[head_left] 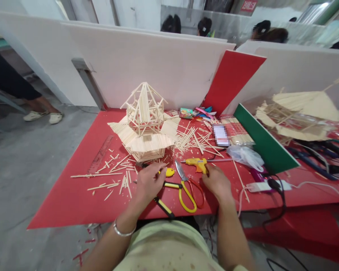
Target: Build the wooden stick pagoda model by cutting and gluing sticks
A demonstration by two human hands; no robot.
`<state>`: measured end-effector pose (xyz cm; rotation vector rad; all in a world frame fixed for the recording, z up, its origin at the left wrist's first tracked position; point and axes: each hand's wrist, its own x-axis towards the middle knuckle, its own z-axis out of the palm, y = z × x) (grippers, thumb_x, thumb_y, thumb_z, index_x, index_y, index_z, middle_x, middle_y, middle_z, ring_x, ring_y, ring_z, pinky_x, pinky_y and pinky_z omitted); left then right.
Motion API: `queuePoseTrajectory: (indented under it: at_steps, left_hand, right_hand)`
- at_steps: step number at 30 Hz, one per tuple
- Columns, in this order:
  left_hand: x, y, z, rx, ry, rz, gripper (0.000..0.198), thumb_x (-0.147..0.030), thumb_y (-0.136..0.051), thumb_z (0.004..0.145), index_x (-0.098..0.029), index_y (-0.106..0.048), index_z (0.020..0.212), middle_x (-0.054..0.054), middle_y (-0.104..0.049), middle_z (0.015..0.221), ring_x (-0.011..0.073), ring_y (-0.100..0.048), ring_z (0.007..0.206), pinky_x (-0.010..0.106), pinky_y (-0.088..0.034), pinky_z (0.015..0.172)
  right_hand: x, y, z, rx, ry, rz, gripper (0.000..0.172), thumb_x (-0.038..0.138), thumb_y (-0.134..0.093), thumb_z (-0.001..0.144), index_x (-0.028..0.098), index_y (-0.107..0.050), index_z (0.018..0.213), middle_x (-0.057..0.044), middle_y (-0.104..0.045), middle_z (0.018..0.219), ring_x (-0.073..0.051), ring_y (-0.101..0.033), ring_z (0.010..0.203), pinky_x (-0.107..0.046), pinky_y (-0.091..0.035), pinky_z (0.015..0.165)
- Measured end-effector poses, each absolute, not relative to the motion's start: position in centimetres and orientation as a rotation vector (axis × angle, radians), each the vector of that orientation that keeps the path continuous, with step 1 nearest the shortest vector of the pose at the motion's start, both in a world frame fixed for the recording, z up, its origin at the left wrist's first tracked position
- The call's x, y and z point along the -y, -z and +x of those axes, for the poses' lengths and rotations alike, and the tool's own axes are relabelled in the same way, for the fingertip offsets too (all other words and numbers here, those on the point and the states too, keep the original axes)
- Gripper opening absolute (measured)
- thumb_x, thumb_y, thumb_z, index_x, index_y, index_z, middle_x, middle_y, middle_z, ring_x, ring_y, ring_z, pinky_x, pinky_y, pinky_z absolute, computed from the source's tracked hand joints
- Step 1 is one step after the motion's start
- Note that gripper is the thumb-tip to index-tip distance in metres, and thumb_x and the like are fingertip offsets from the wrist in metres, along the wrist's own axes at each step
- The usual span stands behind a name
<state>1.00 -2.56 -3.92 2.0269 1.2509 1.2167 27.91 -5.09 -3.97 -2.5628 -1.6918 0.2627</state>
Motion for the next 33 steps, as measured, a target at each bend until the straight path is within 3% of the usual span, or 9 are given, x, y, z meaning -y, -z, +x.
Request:
queuePoseTrajectory:
  at_steps: [5,7,11,19,22,24,27,33]
  left_hand:
    - [2.7,3.1,2.0,-1.243,-1.173,2.077,0.018,-0.025,-0.057,0.090,-0.020,-0.073,0.095,0.006,-0.077,0.093,0.0175,-0.071,0.083,0.027,-0.053,0.075]
    - [2.9,2.9,1.9,-1.233,-1.158,2.093,0.018,-0.024,-0.056,0.090,-0.020,-0.073,0.095,0.006,-0.077,0.093,0.0176,-0.071,0.082,0.027,-0.053,0.075]
    - [3.1,2.8,1.1,-1.265,-1.207,2.059,0.017,-0.024,-0.057,0.089,-0.020,-0.073,0.094,0.007,-0.077,0.092,0.0185,-0.071,0.083,0.028,-0.054,0.078]
    - [3.3,2.4,0.6,-1.217,-1.148,1.807,0.017,-0.025,-0.059,0.089,-0.023,-0.076,0.092,0.006,-0.077,0.090,0.0198,-0.071,0.081,0.029,-0.055,0.074]
    - [3.7,0.3,1.2,-1.081,-1.182,1.742,0.018,-0.026,-0.059,0.090,-0.023,-0.077,0.092,0.005,-0.075,0.083,0.0182,-0.068,0.074,0.028,-0.054,0.070]
    - [3.7,-1.4,1.4,-1.000,-1.257,1.685,0.018,-0.029,-0.060,0.090,-0.022,-0.077,0.091,0.006,-0.074,0.082,0.0174,-0.067,0.070,0.028,-0.054,0.067]
    - [3.3,-3.6,1.2,-0.970,-1.398,1.508,0.023,-0.035,-0.061,0.089,-0.021,-0.077,0.097,0.009,-0.075,0.090,0.0140,-0.062,0.060,0.027,-0.053,0.059]
    - [1.2,-4.5,-1.2,-1.094,-1.568,1.175,0.026,-0.037,-0.067,0.084,-0.016,-0.075,0.097,0.005,-0.073,0.078,0.0136,-0.062,0.064,0.025,-0.054,0.061]
  right_hand:
    - [0.4,1.9,29.0,1.589,-0.201,-2.602,0.045,0.044,-0.038,0.096,0.020,-0.058,0.128,-0.015,-0.067,0.117,-0.026,-0.062,0.108,-0.034,-0.043,0.081]
    - [-2.0,1.7,29.1,1.562,-0.212,-2.623,0.048,0.048,-0.046,0.092,0.016,-0.060,0.125,-0.017,-0.068,0.112,-0.027,-0.063,0.106,-0.034,-0.044,0.081]
    - [-4.4,1.3,29.1,1.533,-0.232,-2.645,0.040,0.041,-0.053,0.088,0.015,-0.066,0.117,-0.020,-0.069,0.109,-0.026,-0.064,0.103,-0.032,-0.044,0.081]
    - [2.3,-1.2,29.9,1.440,-0.070,-2.556,0.045,0.042,-0.042,0.092,0.014,-0.068,0.116,-0.023,-0.070,0.104,-0.031,-0.065,0.097,-0.038,-0.045,0.077]
    - [5.7,-2.4,27.8,1.288,0.013,-2.086,0.048,0.053,-0.040,0.092,0.019,-0.071,0.106,-0.016,-0.072,0.100,-0.029,-0.065,0.089,-0.037,-0.048,0.074]
    - [7.0,-3.6,24.8,1.284,-0.095,-1.820,0.044,0.059,-0.048,0.087,0.023,-0.073,0.089,-0.010,-0.073,0.089,-0.025,-0.065,0.077,-0.033,-0.049,0.066]
    - [7.6,-5.0,19.0,1.499,-0.391,-1.467,0.037,0.054,-0.051,0.087,0.026,-0.072,0.075,-0.005,-0.072,0.075,-0.020,-0.064,0.066,-0.028,-0.050,0.059]
    - [6.2,-3.5,11.9,1.682,-0.789,-1.213,0.024,0.037,-0.053,0.092,0.021,-0.070,0.086,-0.002,-0.069,0.075,-0.014,-0.062,0.066,-0.023,-0.047,0.061]
